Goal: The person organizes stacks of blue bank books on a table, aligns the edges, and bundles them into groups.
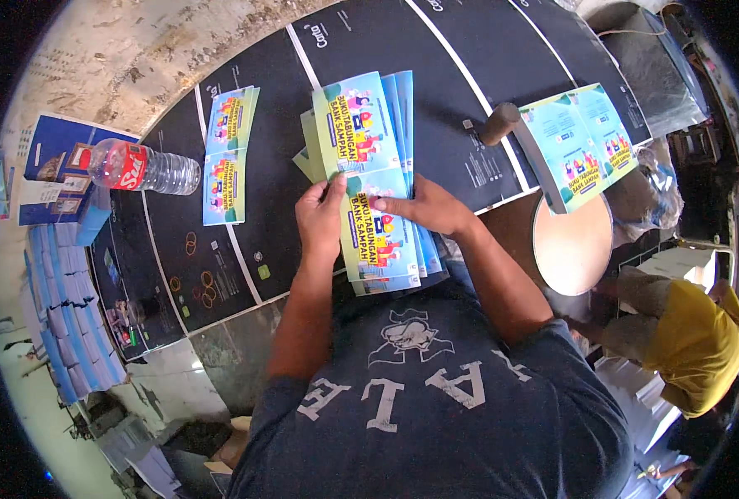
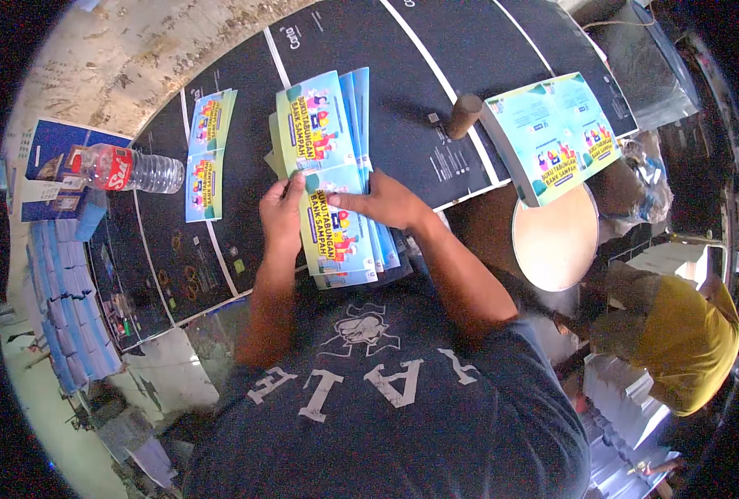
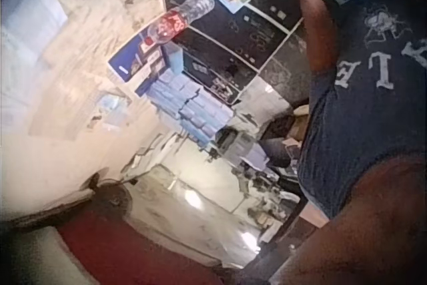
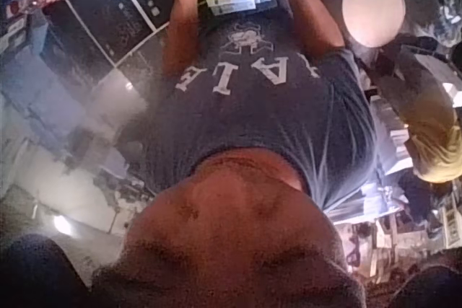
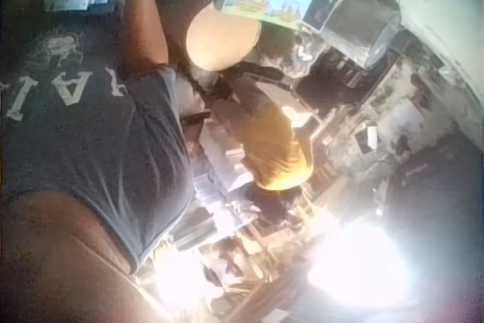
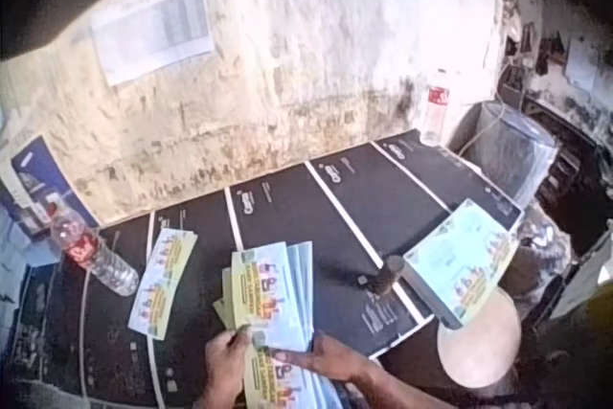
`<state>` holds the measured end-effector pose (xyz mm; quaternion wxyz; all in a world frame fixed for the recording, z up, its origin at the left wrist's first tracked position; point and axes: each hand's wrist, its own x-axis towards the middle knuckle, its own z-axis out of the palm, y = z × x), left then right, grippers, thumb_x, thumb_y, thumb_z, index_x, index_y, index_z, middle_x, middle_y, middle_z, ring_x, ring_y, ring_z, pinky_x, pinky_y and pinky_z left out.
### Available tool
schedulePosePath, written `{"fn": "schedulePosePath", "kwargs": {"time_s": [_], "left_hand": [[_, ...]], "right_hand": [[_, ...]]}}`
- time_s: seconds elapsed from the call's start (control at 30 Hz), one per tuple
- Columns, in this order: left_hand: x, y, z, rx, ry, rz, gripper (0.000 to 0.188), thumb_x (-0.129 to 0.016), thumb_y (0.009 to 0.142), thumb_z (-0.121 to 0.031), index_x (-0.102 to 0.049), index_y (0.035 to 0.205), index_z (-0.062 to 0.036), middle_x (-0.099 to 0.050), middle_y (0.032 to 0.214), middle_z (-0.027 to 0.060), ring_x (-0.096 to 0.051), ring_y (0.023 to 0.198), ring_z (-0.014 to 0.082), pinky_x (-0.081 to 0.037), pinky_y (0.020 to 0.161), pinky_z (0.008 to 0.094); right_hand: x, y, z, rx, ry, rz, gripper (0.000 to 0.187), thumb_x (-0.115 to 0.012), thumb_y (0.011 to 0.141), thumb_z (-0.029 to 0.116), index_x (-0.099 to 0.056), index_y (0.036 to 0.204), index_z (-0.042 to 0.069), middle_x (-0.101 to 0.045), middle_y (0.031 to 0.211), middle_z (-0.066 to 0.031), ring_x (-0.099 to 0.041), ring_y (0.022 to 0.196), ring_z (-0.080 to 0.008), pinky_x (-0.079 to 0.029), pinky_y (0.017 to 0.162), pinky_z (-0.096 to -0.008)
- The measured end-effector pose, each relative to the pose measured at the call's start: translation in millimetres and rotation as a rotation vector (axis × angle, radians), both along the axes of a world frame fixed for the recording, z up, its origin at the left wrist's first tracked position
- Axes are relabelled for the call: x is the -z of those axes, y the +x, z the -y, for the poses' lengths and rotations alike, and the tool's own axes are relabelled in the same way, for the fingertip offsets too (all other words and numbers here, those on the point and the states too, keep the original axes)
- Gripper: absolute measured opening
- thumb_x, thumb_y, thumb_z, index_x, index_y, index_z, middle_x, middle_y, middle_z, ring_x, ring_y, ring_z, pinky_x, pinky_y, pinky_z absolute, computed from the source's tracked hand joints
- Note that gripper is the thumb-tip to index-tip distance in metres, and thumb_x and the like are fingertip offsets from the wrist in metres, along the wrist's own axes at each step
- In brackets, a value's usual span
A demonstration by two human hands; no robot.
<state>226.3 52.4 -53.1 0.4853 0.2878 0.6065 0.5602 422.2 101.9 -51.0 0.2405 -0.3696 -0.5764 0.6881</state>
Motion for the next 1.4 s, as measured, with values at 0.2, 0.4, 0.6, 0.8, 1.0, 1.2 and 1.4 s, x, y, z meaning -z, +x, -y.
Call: {"fn": "schedulePosePath", "kwargs": {"time_s": [0.2, 0.4, 0.6, 0.8, 1.0, 1.2, 1.4], "left_hand": [[-25.9, -74.9, 15.5, -0.075, 0.153, 0.097, 0.027, -0.062, 0.098, -0.015, -0.065, 0.116, 0.0045, -0.071, 0.102, 0.0099, -0.068, 0.085, 0.0147, -0.055, 0.079, 0.0291], [-21.0, -29.6, 14.0, 0.057, 0.181, -0.085, 0.052, -0.073, 0.086, -0.002, -0.055, 0.135, -0.0008, -0.064, 0.122, 0.0138, -0.062, 0.106, 0.0173, -0.053, 0.091, 0.0325], [-4.4, -4.2, 10.7, 0.037, 0.183, -0.137, 0.055, -0.069, 0.092, -0.009, -0.047, 0.142, -0.0034, -0.060, 0.128, 0.0129, -0.060, 0.110, 0.0167, -0.051, 0.093, 0.0319], [-13.0, -13.8, 14.8, 0.045, 0.183, 0.131, 0.037, -0.057, 0.101, -0.011, -0.052, 0.137, -0.0064, -0.064, 0.121, 0.0092, -0.060, 0.104, 0.0131, -0.050, 0.091, 0.0289], [-13.8, -24.1, 18.9, 0.120, 0.155, 0.137, 0.034, -0.055, 0.100, -0.006, -0.053, 0.134, -0.0044, -0.064, 0.118, 0.0083, -0.061, 0.102, 0.0116, -0.050, 0.089, 0.0281], [-17.8, -27.7, 16.9, 0.238, 0.131, -0.058, 0.033, -0.060, 0.100, -0.015, -0.058, 0.129, -0.0014, -0.064, 0.118, 0.0066, -0.060, 0.104, 0.0121, -0.048, 0.091, 0.0284], [-23.0, -14.8, 16.3, 0.112, -0.073, 0.177, 0.040, -0.061, 0.099, -0.023, -0.056, 0.128, 0.0041, -0.065, 0.115, 0.0139, -0.063, 0.097, 0.0181, -0.052, 0.084, 0.0322]], "right_hand": [[-6.5, 32.9, -2.9, 0.076, -0.229, 0.130, 0.048, -0.069, 0.090, 0.035, -0.067, 0.116, -0.006, -0.073, 0.105, -0.0150, -0.069, 0.092, -0.0212, -0.053, 0.085, -0.0357], [4.1, 13.0, 5.2, 0.084, -0.057, 0.132, 0.067, -0.073, 0.085, 0.054, -0.067, 0.114, -0.006, -0.072, 0.104, -0.0199, -0.069, 0.096, -0.0235, -0.053, 0.085, -0.0378], [-19.5, 3.5, 11.2, 0.074, -0.201, -0.010, 0.056, -0.078, 0.087, 0.034, -0.061, 0.124, -0.006, -0.069, 0.116, -0.0172, -0.065, 0.107, -0.0226, -0.051, 0.093, -0.0363], [-7.9, 5.5, 11.8, 0.102, -0.199, -0.073, 0.055, -0.076, 0.089, 0.033, -0.059, 0.126, -0.005, -0.067, 0.121, -0.0163, -0.063, 0.112, -0.0223, -0.049, 0.098, -0.0371], [-17.7, 4.2, 10.3, 0.063, -0.198, -0.036, 0.055, -0.076, 0.089, 0.034, -0.060, 0.127, -0.003, -0.067, 0.121, -0.0149, -0.062, 0.113, -0.0216, -0.048, 0.098, -0.0369], [-6.1, 11.0, 9.8, 0.064, -0.118, -0.072, 0.054, -0.075, 0.089, 0.032, -0.059, 0.128, -0.003, -0.068, 0.120, -0.0140, -0.063, 0.111, -0.0214, -0.049, 0.099, -0.0374], [-11.9, 11.7, 5.4, -0.019, 0.069, 0.122, 0.065, -0.076, 0.082, 0.051, -0.066, 0.119, -0.001, -0.071, 0.111, -0.0173, -0.070, 0.098, -0.0255, -0.054, 0.089, -0.0399]]}}
